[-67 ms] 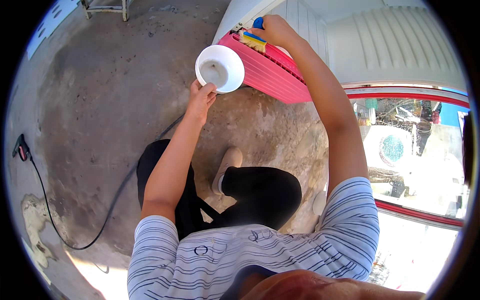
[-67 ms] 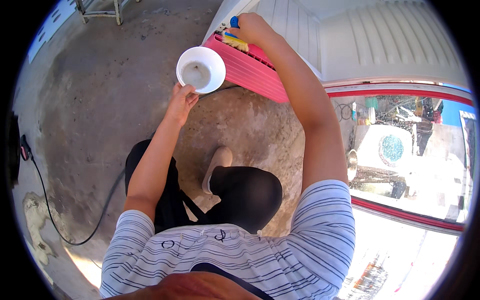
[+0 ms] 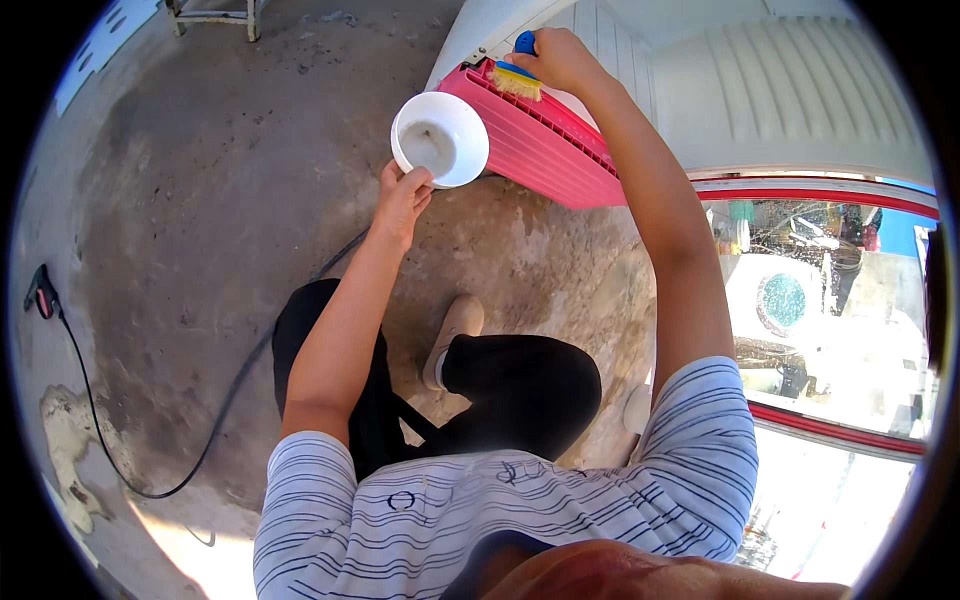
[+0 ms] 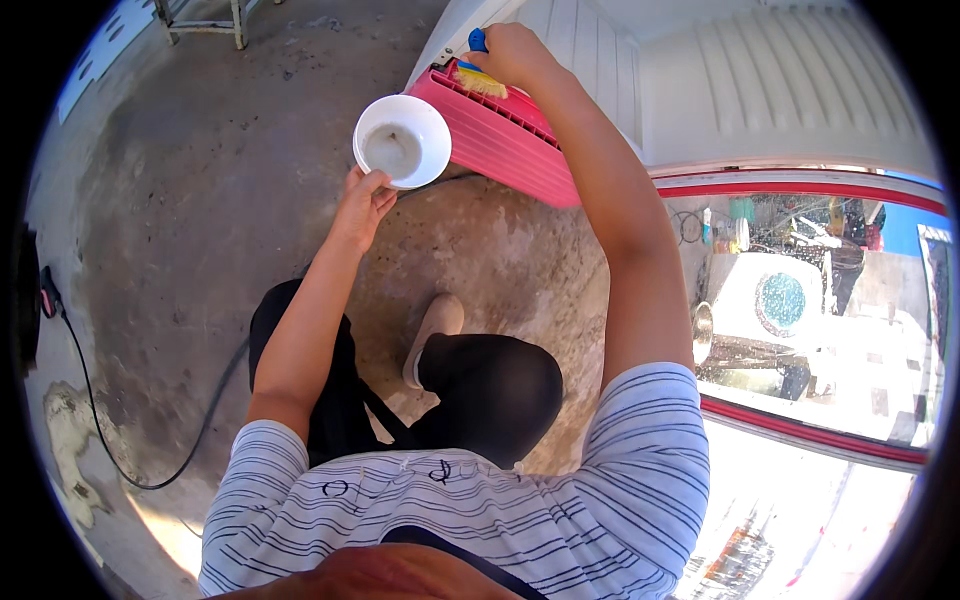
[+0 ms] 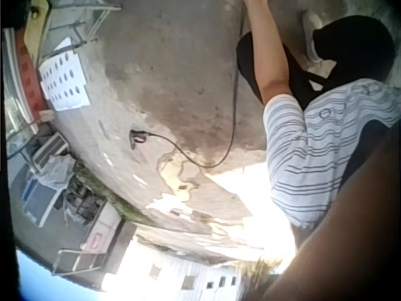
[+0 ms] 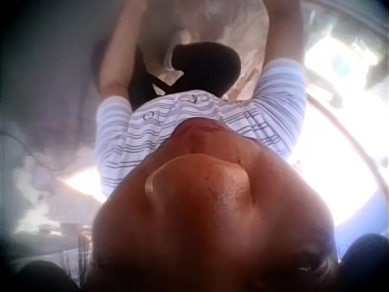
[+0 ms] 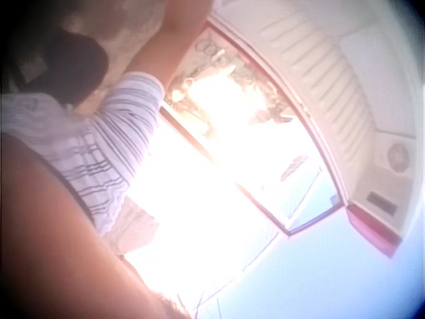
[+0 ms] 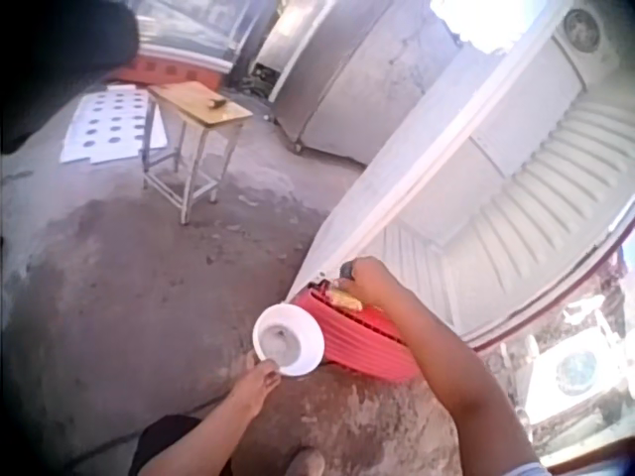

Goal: The person applies a liquid from a bowl to the rubber seal and interior frame of an open refrigerator door using a paintbrush.

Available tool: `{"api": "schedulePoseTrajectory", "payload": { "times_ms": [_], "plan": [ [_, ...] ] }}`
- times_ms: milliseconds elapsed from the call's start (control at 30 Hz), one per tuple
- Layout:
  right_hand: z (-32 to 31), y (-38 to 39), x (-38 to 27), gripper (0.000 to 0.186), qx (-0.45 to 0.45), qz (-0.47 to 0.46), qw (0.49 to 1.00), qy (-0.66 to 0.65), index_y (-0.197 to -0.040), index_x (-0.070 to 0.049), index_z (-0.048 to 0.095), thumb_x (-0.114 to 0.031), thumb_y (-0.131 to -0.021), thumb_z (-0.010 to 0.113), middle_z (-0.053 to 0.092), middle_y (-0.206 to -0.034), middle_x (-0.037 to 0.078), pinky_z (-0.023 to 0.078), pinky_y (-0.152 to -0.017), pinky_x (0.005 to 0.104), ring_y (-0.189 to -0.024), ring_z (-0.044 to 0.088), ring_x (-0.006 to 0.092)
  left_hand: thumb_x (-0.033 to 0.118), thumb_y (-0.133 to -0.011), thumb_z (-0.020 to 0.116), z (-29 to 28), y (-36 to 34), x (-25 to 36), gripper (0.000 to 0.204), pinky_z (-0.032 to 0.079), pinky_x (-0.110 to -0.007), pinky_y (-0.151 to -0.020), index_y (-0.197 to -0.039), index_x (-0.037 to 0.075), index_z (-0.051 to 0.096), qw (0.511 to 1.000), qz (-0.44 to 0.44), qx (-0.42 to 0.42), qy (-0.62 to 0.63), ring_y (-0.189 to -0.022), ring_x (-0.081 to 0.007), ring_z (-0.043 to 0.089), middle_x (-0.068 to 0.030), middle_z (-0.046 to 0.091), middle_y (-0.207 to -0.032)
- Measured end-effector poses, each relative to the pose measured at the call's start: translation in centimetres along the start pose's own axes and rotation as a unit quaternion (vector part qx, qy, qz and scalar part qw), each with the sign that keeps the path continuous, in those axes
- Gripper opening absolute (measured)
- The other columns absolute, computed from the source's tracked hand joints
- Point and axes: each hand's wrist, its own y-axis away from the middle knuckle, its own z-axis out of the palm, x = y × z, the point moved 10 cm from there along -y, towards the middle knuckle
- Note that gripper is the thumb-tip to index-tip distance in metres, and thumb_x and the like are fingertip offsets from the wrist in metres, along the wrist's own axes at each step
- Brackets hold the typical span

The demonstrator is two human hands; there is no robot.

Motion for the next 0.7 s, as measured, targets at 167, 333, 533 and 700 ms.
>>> {"api": "schedulePoseTrajectory", "payload": {
  "times_ms": [167, 333, 533, 700],
  "plan": [
    [0.6, 1.0, -1.5, 0.044, -0.004, 0.006, 1.000, -0.024, -0.078, 0.001, 0.068, -0.043, -0.081, 0.068, 0.063, -0.069, 0.021, 0.051, -0.064, 0.0415, -0.067, 0.063, 0.0352, 0.022, -0.073, 0.066, -0.4, -0.1, 0.1, 0.069, 0.034, -0.040, -0.102, -0.134, 0.013, 0.034, 1.000, -0.001, 0.008, -0.011, -0.103, -0.0162, 0.054, -0.0041, 0.050, -0.121],
    [-0.7, 0.0, -1.2, 0.042, 0.026, 0.000, 0.999, -0.022, -0.081, -0.001, 0.068, -0.043, -0.080, 0.070, 0.064, -0.071, 0.020, 0.050, -0.063, 0.0402, -0.065, 0.062, 0.0345, 0.023, -0.073, 0.066, -0.2, -0.3, -0.2, 0.069, 0.034, -0.039, -0.101, -0.134, 0.014, 0.034, 1.000, -0.006, 0.011, -0.013, -0.103, -0.0164, 0.054, -0.0032, 0.050, -0.120],
    [-1.1, -0.5, -2.9, 0.044, -0.040, -0.001, 0.998, 0.054, -0.080, -0.001, 0.067, -0.044, -0.078, 0.072, 0.066, -0.077, 0.020, 0.051, -0.070, 0.0407, -0.073, 0.064, 0.0357, 0.021, -0.078, 0.062, -0.1, -0.2, -0.1, 0.058, 0.037, -0.037, -0.097, -0.130, 0.016, 0.037, 0.999, -0.003, 0.010, -0.033, -0.094, -0.0144, 0.053, -0.0007, 0.053, -0.112],
    [-0.5, 0.7, -0.9, 0.047, -0.020, 0.028, 0.999, 0.000, -0.079, 0.000, 0.067, -0.047, -0.077, 0.071, 0.067, -0.076, 0.019, 0.052, -0.066, 0.0390, -0.071, 0.065, 0.0334, 0.023, -0.077, 0.064, -0.3, -0.4, -0.4, 0.060, 0.038, -0.036, -0.096, -0.130, 0.016, 0.037, 0.999, 0.000, 0.012, -0.033, -0.095, -0.0135, 0.053, -0.0001, 0.053, -0.111]
  ]
}}
